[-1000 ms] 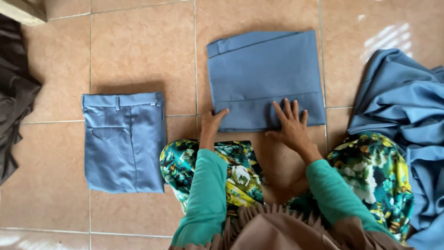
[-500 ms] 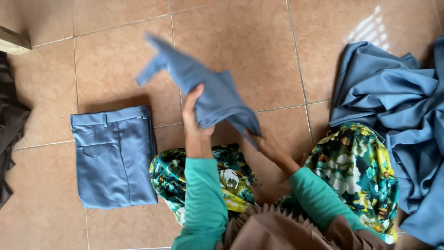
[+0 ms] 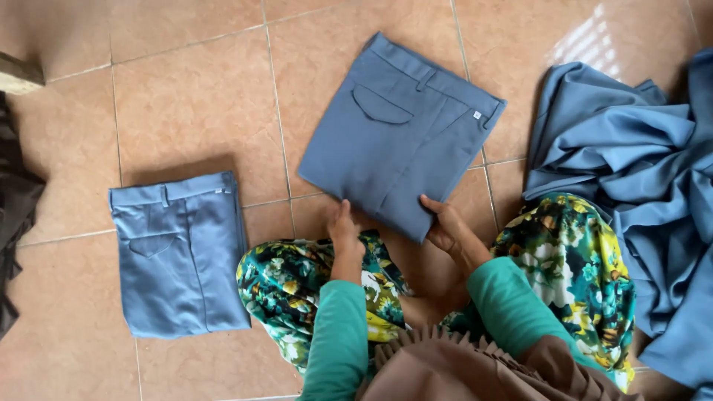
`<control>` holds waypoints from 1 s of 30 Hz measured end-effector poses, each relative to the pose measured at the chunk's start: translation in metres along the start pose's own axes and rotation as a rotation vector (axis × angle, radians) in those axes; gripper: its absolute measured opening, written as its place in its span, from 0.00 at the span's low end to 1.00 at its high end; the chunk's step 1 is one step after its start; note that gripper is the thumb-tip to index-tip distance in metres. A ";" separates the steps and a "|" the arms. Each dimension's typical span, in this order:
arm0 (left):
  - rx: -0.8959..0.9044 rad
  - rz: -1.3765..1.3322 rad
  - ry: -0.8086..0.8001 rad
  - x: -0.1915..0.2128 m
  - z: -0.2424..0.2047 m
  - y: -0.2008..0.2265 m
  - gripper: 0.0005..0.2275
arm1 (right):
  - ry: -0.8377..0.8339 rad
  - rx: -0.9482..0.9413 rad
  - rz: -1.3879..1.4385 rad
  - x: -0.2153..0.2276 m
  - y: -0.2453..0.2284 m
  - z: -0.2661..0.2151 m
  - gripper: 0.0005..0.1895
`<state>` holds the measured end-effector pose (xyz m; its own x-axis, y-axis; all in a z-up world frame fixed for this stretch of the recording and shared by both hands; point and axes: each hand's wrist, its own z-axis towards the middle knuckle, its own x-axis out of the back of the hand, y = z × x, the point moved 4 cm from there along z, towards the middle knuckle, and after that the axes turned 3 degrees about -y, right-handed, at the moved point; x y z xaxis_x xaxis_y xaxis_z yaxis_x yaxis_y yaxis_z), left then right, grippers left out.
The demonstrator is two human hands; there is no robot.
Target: Folding blue trousers into a neat stack on the floor.
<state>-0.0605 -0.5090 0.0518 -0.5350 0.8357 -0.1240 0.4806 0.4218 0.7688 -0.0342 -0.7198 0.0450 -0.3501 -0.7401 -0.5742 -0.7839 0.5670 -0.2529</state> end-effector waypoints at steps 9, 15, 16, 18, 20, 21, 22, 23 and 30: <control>-0.039 -0.392 0.088 -0.015 0.042 -0.053 0.33 | -0.104 0.117 -0.110 0.043 -0.019 0.031 0.42; -0.146 -0.575 -0.119 0.031 -0.041 0.047 0.23 | 0.051 0.343 -0.076 0.082 -0.096 0.088 0.13; -0.134 -0.536 -0.138 0.042 -0.048 0.062 0.22 | 0.111 0.356 -0.120 0.070 -0.100 0.087 0.06; -0.129 -0.509 -0.142 0.070 -0.052 0.087 0.21 | 0.161 0.361 -0.181 0.015 -0.100 0.077 0.02; -0.348 -0.592 -0.142 0.105 -0.046 0.116 0.16 | 0.102 0.446 -0.365 -0.069 -0.093 0.052 0.04; -0.355 -0.601 -0.133 0.131 -0.052 0.135 0.16 | 0.095 0.442 -0.376 -0.113 -0.083 0.046 0.04; -0.429 -0.650 -0.111 0.158 -0.058 0.155 0.17 | -0.041 0.464 -0.361 -0.160 -0.073 0.040 0.08; -0.504 -0.697 -0.089 0.184 -0.064 0.174 0.19 | -0.178 0.481 -0.343 -0.206 -0.063 0.034 0.12; -0.724 -0.672 0.294 0.336 -0.168 0.191 0.17 | -0.549 0.397 -0.410 -0.413 0.070 0.053 0.17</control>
<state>-0.2647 -0.2068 0.2624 -0.7346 0.3451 -0.5842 -0.4623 0.3757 0.8032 0.0825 -0.3556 0.2233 0.3109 -0.6922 -0.6513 -0.5180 0.4511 -0.7267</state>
